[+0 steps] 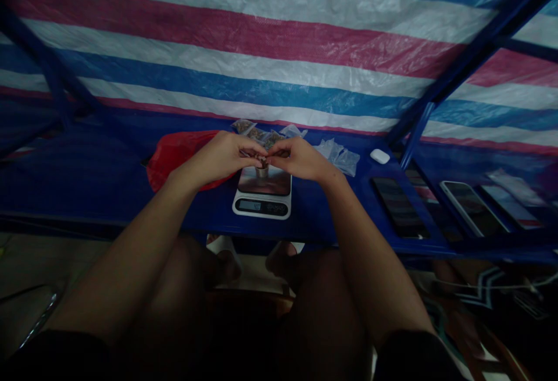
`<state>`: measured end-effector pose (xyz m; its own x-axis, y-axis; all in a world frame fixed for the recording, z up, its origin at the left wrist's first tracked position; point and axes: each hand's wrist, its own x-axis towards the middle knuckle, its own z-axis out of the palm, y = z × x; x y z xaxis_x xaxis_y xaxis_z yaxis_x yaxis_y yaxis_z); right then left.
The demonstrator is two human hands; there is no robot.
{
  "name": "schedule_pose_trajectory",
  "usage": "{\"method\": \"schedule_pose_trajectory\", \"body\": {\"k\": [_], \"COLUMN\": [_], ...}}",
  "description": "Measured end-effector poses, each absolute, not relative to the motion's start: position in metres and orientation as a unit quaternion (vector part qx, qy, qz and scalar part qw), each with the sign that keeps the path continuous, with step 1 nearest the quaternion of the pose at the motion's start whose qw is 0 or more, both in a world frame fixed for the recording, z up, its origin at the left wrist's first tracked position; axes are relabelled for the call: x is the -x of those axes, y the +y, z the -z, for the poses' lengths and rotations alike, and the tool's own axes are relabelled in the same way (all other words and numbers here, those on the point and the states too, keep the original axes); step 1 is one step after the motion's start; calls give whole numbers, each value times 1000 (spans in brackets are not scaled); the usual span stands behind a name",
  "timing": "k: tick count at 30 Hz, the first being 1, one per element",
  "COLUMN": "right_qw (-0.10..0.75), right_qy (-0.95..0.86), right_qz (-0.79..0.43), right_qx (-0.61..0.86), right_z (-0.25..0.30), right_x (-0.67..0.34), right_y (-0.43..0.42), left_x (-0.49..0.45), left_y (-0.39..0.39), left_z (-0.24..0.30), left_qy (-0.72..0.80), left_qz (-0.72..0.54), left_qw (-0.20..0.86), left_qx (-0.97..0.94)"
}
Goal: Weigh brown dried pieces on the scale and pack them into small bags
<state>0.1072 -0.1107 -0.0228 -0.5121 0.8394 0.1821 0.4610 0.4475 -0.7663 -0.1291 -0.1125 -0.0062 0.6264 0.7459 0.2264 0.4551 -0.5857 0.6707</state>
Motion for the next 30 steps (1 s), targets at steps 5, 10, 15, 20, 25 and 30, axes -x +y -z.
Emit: {"method": "schedule_pose_trajectory", "body": {"k": [5,10,15,20,25,30], "right_qw": [279,288,282,280,287,290], "right_qy": [-804,-802,-802,-801,-796,-798], "right_qz": [-321,-324,-329,-317,-321,-323], "right_qx": [414,410,411,424,426,419], "right_z": [23,22,22,22,22,23], "right_x": [-107,-107,-108,-108,-107,-108], "right_y": [-110,-111,-111,-111,-111,-111], "left_x": [129,131,130,127,127,127], "left_y": [-113,-113,-111,-109,-107,-105], "left_z": [6,7,10,14,17,21], "left_qy": [372,371,367,349,338,328], "left_qz": [-234,-249,-259,-278,-289,-288], "left_qw": [281,269,277,301,314,322], "left_qx": [-853,-853,-849,-843,-839,-840]}}
